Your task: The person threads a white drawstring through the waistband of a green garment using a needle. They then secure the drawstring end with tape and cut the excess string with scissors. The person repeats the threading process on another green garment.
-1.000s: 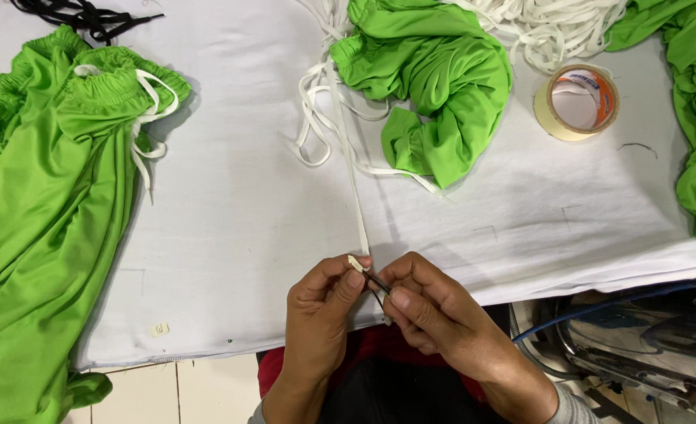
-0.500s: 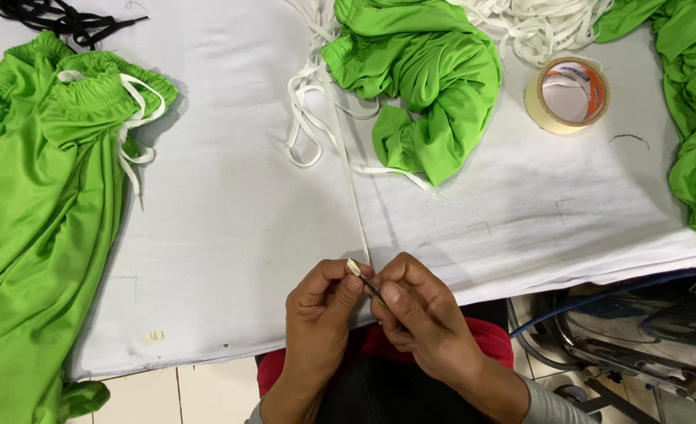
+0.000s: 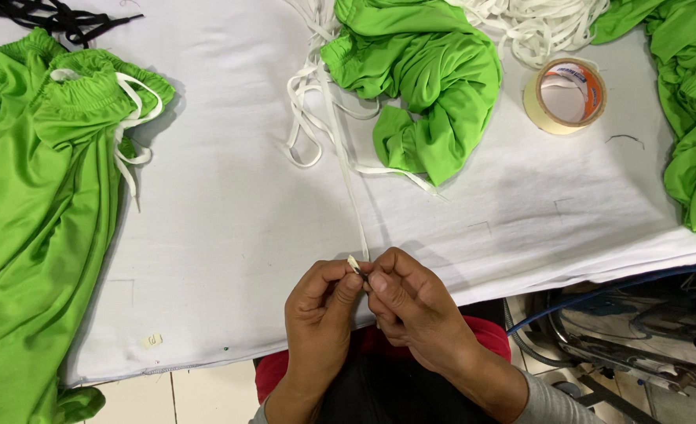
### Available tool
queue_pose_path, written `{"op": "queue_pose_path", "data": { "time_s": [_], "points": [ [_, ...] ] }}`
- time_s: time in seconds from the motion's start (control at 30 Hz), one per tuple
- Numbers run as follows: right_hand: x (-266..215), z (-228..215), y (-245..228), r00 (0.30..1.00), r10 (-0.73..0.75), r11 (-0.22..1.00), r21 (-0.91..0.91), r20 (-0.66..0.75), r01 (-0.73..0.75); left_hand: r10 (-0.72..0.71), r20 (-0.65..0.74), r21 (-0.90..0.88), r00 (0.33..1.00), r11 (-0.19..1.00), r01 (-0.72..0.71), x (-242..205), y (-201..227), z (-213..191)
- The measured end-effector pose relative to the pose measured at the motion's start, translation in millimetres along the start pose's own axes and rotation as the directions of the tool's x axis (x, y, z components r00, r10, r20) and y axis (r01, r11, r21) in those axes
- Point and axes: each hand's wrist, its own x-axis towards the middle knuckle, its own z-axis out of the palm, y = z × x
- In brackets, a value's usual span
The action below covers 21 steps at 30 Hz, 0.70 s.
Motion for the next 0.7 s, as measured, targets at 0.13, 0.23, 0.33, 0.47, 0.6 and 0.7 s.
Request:
{"op": "queue_pose_path", "data": {
  "time_s": [0.13, 0.23, 0.33, 0.47, 0.6, 0.7],
  "points": [
    [-8, 0, -5, 0.995, 0.085, 0.996, 0.030, 0.046, -0.086, 0.025, -0.020, 0.032, 0.999, 0.999, -0.025, -2, 0, 0],
    [-11, -1, -12, 0.992, 0.120, 0.993, 0.008, 0.041, -0.120, 0.040, -0.018, -0.058, 0.999, 0.997, -0.041, -1, -4, 1],
    [-14, 1, -18, 0.987, 0.155, 0.987, -0.045, 0.033, -0.153, 0.031, -0.016, -0.060, 0.999, 0.998, -0.032, -3, -4, -1],
    [-18, 1, -21, 0.984, 0.179, 0.981, -0.071, 0.009, -0.178, 0.017, -0.011, 0.012, 1.000, 1.000, -0.016, 0, 3, -1],
    [-20, -2, -16, 0.989, 0.135, 0.990, -0.056, 0.052, -0.132, 0.043, -0.025, 0.042, 0.999, 0.998, -0.042, -2, 2, -1],
    [-20, -2, -16, 0.993, 0.088, 0.996, -0.022, 0.072, -0.087, 0.070, -0.007, 0.066, 0.998, 0.995, -0.069, -2, 4, 2]
  ]
}}
